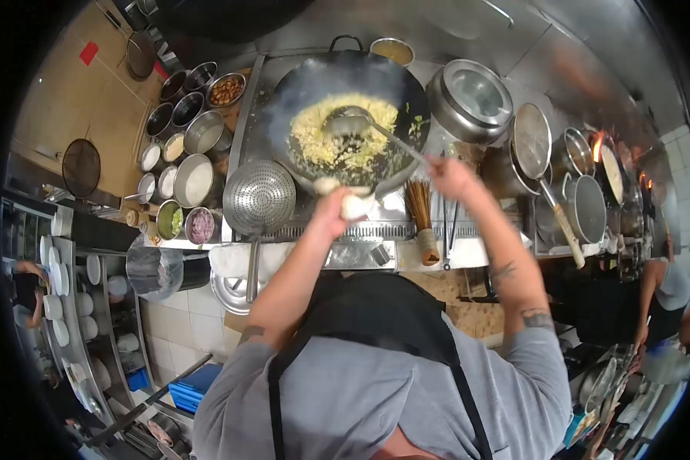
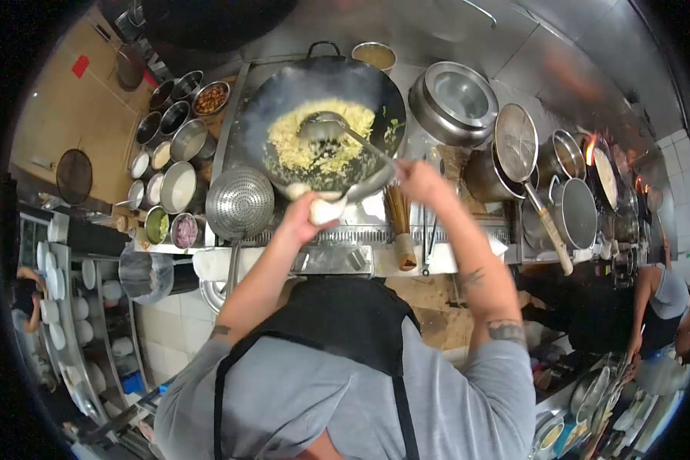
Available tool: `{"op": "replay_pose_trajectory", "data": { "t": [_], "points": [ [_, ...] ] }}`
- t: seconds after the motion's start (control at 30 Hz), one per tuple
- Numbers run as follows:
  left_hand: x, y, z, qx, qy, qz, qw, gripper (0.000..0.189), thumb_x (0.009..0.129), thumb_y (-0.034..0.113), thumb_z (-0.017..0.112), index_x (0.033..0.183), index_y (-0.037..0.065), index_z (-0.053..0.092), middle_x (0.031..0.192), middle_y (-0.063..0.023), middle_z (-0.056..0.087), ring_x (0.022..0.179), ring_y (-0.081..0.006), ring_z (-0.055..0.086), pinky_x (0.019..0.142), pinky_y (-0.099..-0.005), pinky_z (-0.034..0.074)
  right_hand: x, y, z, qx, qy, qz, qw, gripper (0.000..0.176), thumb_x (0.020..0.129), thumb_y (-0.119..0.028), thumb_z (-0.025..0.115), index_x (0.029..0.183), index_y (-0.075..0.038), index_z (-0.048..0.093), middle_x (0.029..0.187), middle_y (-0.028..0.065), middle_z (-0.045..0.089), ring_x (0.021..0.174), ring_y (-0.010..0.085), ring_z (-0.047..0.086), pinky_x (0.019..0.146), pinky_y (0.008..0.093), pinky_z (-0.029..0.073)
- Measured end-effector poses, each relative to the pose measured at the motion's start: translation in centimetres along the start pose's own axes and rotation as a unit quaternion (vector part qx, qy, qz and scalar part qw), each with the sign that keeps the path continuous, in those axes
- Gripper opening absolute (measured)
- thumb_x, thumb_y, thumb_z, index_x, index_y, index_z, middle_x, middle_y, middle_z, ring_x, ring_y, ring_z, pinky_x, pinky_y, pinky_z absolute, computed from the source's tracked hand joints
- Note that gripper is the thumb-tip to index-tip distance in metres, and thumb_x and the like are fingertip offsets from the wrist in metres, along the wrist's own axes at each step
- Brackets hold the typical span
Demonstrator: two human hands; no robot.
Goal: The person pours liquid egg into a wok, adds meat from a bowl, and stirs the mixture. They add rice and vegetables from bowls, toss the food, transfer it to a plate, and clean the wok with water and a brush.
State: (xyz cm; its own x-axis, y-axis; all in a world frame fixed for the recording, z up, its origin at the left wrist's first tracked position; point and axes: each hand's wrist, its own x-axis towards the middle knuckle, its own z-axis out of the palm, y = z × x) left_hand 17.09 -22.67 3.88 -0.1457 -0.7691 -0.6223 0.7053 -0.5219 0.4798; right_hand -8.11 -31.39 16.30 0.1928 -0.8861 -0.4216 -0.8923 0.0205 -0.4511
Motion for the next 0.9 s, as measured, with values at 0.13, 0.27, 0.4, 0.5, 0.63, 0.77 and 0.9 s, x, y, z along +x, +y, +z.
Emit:
{"op": "replay_pose_trajectory", "data": {
  "t": [0.13, 0.27, 0.4, 0.5, 0.63, 0.77, 0.9],
  "points": [
    [-5.6, -7.8, -2.7, -0.044, -0.005, 0.043, 0.998, 0.029, 0.085, -0.002, 0.053, 0.113, -0.005, 0.055, 0.116, -0.0214, 0.06, 0.106, -0.0341, 0.063, 0.096, -0.0489, 0.051, -3.4, 4.3, 8.0, 0.347, 0.012, -0.087, 0.934, 0.045, 0.099, -0.019, 0.051, 0.142, -0.008, 0.044, 0.062, 0.0015, 0.049, 0.053, 0.0086, 0.048, 0.05, 0.0259, 0.044],
    [-8.3, -3.8, 1.1, -0.013, 0.014, 0.019, 1.0, 0.025, 0.087, 0.0, 0.051, 0.112, -0.006, 0.05, 0.114, -0.0256, 0.059, 0.103, -0.0351, 0.064, 0.093, -0.0486, 0.053, -9.2, 3.7, 8.5, 0.517, -0.04, -0.044, 0.854, 0.024, 0.098, -0.015, 0.052, 0.118, -0.001, 0.053, 0.059, 0.0011, 0.049, 0.042, 0.0095, 0.045, 0.04, 0.0247, 0.038],
    [-5.5, -0.6, 1.9, -0.111, 0.019, 0.03, 0.993, 0.022, 0.087, -0.001, 0.049, 0.107, -0.01, 0.051, 0.101, -0.0229, 0.062, 0.091, -0.0342, 0.066, 0.078, -0.0451, 0.058, -11.3, 1.6, 4.1, 0.504, -0.01, -0.033, 0.863, 0.021, 0.097, -0.013, 0.052, 0.114, -0.001, 0.049, 0.058, 0.0002, 0.046, 0.037, 0.009, 0.041, 0.033, 0.025, 0.034],
    [-6.5, -0.2, 1.8, -0.076, 0.057, 0.065, 0.993, 0.024, 0.084, -0.002, 0.05, 0.107, -0.01, 0.052, 0.1, -0.0209, 0.062, 0.089, -0.0319, 0.066, 0.076, -0.0442, 0.057, -12.6, 1.2, 0.1, 0.447, -0.004, -0.046, 0.894, 0.042, 0.097, -0.011, 0.051, 0.136, -0.003, 0.039, 0.059, -0.0003, 0.046, 0.036, 0.0088, 0.042, 0.032, 0.0245, 0.034],
    [-7.0, 0.8, -1.2, 0.097, 0.086, 0.168, 0.977, 0.032, 0.079, -0.003, 0.054, 0.111, -0.007, 0.054, 0.099, -0.0144, 0.064, 0.086, -0.0261, 0.067, 0.075, -0.0379, 0.055, -13.3, 0.3, -5.2, 0.394, -0.017, 0.035, 0.918, 0.038, 0.096, -0.011, 0.05, 0.133, -0.003, 0.043, 0.059, -0.0002, 0.046, 0.038, 0.0082, 0.041, 0.032, 0.0252, 0.035],
    [-9.1, 0.7, -3.9, 0.43, 0.142, 0.35, 0.82, 0.046, 0.073, 0.003, 0.063, 0.117, -0.007, 0.051, 0.104, -0.0173, 0.062, 0.095, -0.0271, 0.063, 0.085, -0.0379, 0.049, -9.0, 0.6, -4.5, 0.22, -0.058, 0.043, 0.973, 0.044, 0.091, -0.005, 0.051, 0.134, 0.002, 0.044, 0.066, 0.0021, 0.052, 0.046, 0.0095, 0.047, 0.038, 0.0255, 0.037],
    [-10.2, -0.7, -3.2, 0.459, 0.181, 0.429, 0.757, 0.058, 0.07, 0.007, 0.067, 0.123, -0.004, 0.046, 0.114, -0.0261, 0.057, 0.101, -0.0411, 0.059, 0.09, -0.0424, 0.047, -10.3, -5.2, -0.3, 0.473, -0.171, 0.178, 0.846, 0.035, 0.087, -0.001, 0.054, 0.121, 0.006, 0.047, 0.071, 0.0036, 0.053, 0.047, 0.0108, 0.046, 0.038, 0.0234, 0.035]
  ]
}}
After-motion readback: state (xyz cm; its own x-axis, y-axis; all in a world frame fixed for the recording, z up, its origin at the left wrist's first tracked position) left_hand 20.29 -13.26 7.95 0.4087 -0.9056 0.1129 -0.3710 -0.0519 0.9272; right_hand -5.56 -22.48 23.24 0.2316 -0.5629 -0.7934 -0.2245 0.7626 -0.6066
